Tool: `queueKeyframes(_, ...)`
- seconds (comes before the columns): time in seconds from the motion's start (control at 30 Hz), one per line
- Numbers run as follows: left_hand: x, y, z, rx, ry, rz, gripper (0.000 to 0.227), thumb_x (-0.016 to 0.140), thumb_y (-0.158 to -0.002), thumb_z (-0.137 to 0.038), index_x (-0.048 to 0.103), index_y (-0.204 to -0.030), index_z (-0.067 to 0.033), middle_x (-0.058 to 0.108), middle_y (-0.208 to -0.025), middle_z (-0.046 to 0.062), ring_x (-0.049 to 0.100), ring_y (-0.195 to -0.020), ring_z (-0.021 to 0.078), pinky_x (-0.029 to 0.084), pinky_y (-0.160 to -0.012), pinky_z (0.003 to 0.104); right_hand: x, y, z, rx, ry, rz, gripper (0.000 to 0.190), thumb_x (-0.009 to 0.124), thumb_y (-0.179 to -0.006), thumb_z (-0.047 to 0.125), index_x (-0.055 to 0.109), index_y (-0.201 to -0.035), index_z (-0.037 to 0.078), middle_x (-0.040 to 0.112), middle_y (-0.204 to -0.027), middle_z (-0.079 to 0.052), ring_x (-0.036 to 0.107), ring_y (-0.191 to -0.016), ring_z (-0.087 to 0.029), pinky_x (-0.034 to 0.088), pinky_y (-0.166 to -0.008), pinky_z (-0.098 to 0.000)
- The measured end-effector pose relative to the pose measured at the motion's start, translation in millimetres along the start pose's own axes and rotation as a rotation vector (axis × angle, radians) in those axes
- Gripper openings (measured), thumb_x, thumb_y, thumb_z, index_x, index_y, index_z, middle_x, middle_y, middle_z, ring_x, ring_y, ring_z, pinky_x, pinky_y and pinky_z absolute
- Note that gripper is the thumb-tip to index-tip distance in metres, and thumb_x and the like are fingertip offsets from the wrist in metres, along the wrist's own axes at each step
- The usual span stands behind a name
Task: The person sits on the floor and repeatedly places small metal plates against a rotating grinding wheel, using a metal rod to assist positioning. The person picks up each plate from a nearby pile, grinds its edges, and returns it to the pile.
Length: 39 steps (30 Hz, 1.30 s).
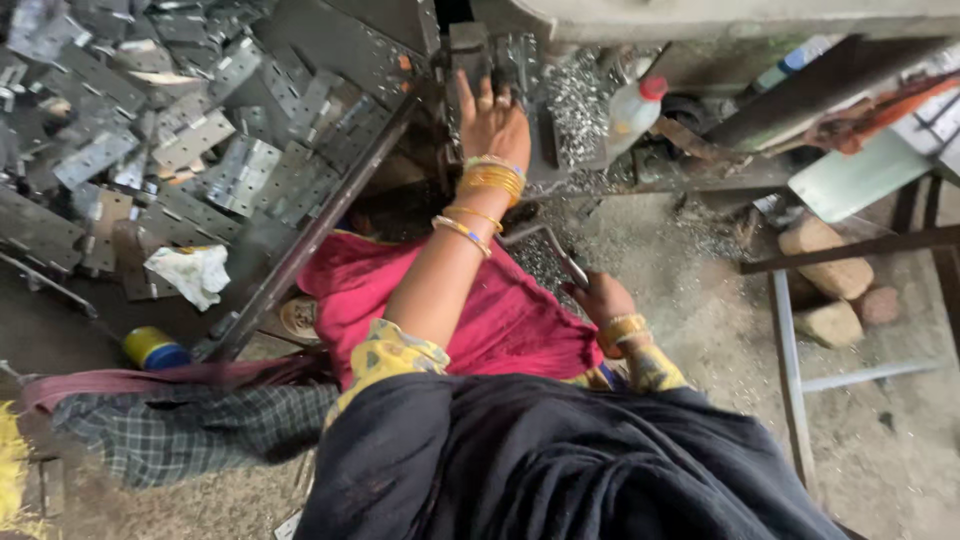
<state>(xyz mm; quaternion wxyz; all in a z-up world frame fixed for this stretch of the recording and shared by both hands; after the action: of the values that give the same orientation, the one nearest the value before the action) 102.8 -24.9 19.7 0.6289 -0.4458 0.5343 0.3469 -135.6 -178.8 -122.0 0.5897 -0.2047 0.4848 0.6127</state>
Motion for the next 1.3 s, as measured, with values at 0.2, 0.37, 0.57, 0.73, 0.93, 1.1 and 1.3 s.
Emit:
queueKeyframes(0.2, -14, 65, -13, 0.068, 0.063, -0.009, 0.062, 0.052, -0.095, -0.046, 0.060, -0.135, 0.0004, 0.059, -0.142, 0.013, 0.040, -0.144, 0.0293, 0.001, -0.121, 0.061, -137, 30, 66, -0.182, -0.115, -0.490, 0.033, 0.073, -0.092, 0.035, 0.066, -0.117, 0.014, 0.077, -0.096, -0.008, 0.075, -0.082, -0.030, 0.056, -0.069, -0.0434)
queueKeyframes(0.37, -53, 118, -10, 0.298, 0.274, -0.278, 0.027, 0.065, -0.096, -0.018, 0.065, -0.121, -0.0071, 0.064, -0.139, 0.011, 0.053, -0.133, 0.0309, 0.029, -0.120, 0.058, -172, 38, 113, -0.213, -0.061, -0.523, 0.021, 0.074, -0.092, 0.028, 0.067, -0.106, 0.015, 0.077, -0.095, -0.009, 0.074, -0.078, -0.032, 0.055, -0.067, -0.0450)
queueKeyframes(0.57, -78, 34, -39, 0.017, 0.303, -0.237, 0.025, 0.065, -0.085, -0.014, 0.070, -0.108, -0.0051, 0.062, -0.131, 0.016, 0.054, -0.125, 0.0383, 0.054, -0.093, 0.047, -171, 31, 108, -0.205, 0.001, -0.518, 0.022, 0.073, -0.086, 0.021, 0.067, -0.106, 0.014, 0.075, -0.090, -0.012, 0.072, -0.078, -0.037, 0.055, -0.069, -0.0485)
queueKeyframes(0.73, -52, 33, -45, -0.053, 0.316, -0.063, 0.023, 0.058, -0.096, -0.011, 0.074, -0.112, -0.0037, 0.057, -0.140, 0.019, 0.051, -0.131, 0.0400, 0.052, -0.101, 0.048, -165, 29, 106, -0.182, 0.001, -0.409, 0.025, 0.069, -0.084, 0.019, 0.064, -0.107, 0.012, 0.075, -0.093, -0.011, 0.073, -0.075, -0.037, 0.055, -0.068, -0.0488)
queueKeyframes(0.93, -22, 72, -12, 0.042, 0.152, 0.028, 0.031, 0.055, -0.089, -0.011, 0.074, -0.112, -0.0024, 0.052, -0.152, 0.016, 0.039, -0.146, 0.0325, 0.035, -0.114, 0.049, -168, 30, 116, -0.148, 0.010, -0.407, 0.020, 0.070, -0.093, 0.030, 0.067, -0.104, 0.014, 0.076, -0.097, -0.011, 0.071, -0.081, -0.040, 0.053, -0.068, -0.0513)
queueKeyframes(1.1, -12, 70, -18, 0.066, 0.182, 0.077, 0.032, 0.051, -0.096, -0.011, 0.072, -0.118, -0.0016, 0.056, -0.149, 0.014, 0.039, -0.147, 0.0325, 0.021, -0.121, 0.058, -167, 31, 121, -0.164, 0.096, -0.357, 0.028, 0.069, -0.088, 0.028, 0.065, -0.111, 0.012, 0.074, -0.097, -0.015, 0.071, -0.079, -0.041, 0.053, -0.068, -0.0527)
queueKeyframes(1.3, -17, 64, -30, 0.057, 0.035, 0.009, 0.037, 0.050, -0.093, -0.015, 0.074, -0.117, -0.0006, 0.062, -0.141, 0.016, 0.043, -0.145, 0.0285, 0.009, -0.124, 0.058, -166, 27, 119, -0.149, 0.142, -0.331, 0.032, 0.070, -0.086, 0.028, 0.061, -0.111, 0.010, 0.074, -0.095, -0.019, 0.071, -0.081, -0.044, 0.052, -0.069, -0.0544)
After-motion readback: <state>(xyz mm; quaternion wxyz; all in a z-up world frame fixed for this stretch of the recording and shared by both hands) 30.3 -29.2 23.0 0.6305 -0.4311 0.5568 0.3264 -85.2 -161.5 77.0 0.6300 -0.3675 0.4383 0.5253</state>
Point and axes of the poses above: each hand's wrist, its own y-axis away from the middle knuckle, its own x-axis out of the palm, z = x × y, the point moved 7 cm from there along -y, towards the middle knuckle
